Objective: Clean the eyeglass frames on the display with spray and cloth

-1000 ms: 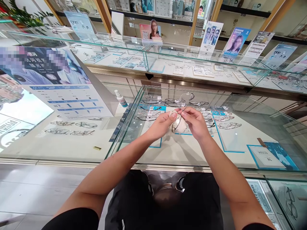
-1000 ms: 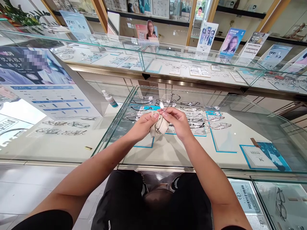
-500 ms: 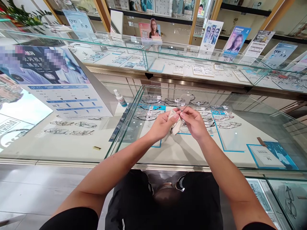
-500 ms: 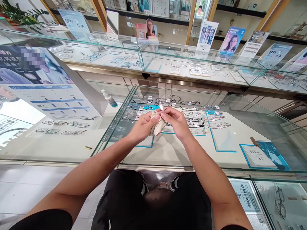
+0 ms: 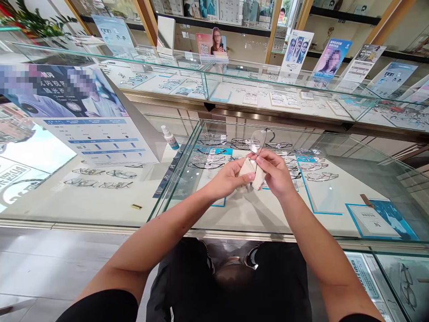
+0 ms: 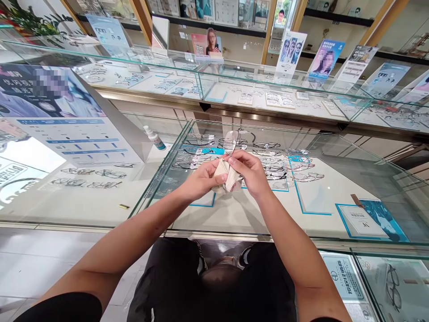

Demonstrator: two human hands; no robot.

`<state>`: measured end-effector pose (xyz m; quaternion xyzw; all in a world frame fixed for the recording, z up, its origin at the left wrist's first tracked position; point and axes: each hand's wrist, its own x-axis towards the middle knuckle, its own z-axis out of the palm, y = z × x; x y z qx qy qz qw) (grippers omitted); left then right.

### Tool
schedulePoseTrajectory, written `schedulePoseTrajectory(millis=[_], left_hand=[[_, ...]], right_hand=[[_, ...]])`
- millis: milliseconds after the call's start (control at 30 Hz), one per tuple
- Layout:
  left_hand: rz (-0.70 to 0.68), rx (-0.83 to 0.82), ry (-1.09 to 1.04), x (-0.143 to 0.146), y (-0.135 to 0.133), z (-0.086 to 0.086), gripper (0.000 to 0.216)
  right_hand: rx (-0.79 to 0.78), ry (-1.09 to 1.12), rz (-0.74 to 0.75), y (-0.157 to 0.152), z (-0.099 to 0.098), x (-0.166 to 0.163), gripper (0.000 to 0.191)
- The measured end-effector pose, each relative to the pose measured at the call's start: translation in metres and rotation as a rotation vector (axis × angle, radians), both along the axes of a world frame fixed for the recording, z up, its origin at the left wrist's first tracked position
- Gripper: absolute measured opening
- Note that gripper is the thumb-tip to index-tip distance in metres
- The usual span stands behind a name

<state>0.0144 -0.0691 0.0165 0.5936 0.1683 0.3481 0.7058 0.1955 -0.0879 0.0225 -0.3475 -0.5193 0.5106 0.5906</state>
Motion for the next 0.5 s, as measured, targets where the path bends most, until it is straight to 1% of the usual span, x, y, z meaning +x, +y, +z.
schedulePoseTrajectory(millis=[133,233,333,500], left_hand=[[0.114,0.033,0.004,0.007,-0.002,-0.003,0.052],[0.146,0.056,0.013,0.007,-0.001,-0.005,0.055],[0.096,0.043,0.058,0.002,0.002,-0.005,0.059],[-0.017,-0.057,0.05,-0.007,0.006,0.0,0.051]], right_hand=[[0.028,-0.038,0.04,0.0,-0.003,-0.001,0.031],[0.027,-0.037,0.062,0.0,-0.002,-0.001,0.031],[0.015,-0.016,0.061,-0.001,0.0,0.0,0.027],[-0.061,0.029,0.036,0.0,0.002,0.002,0.031]])
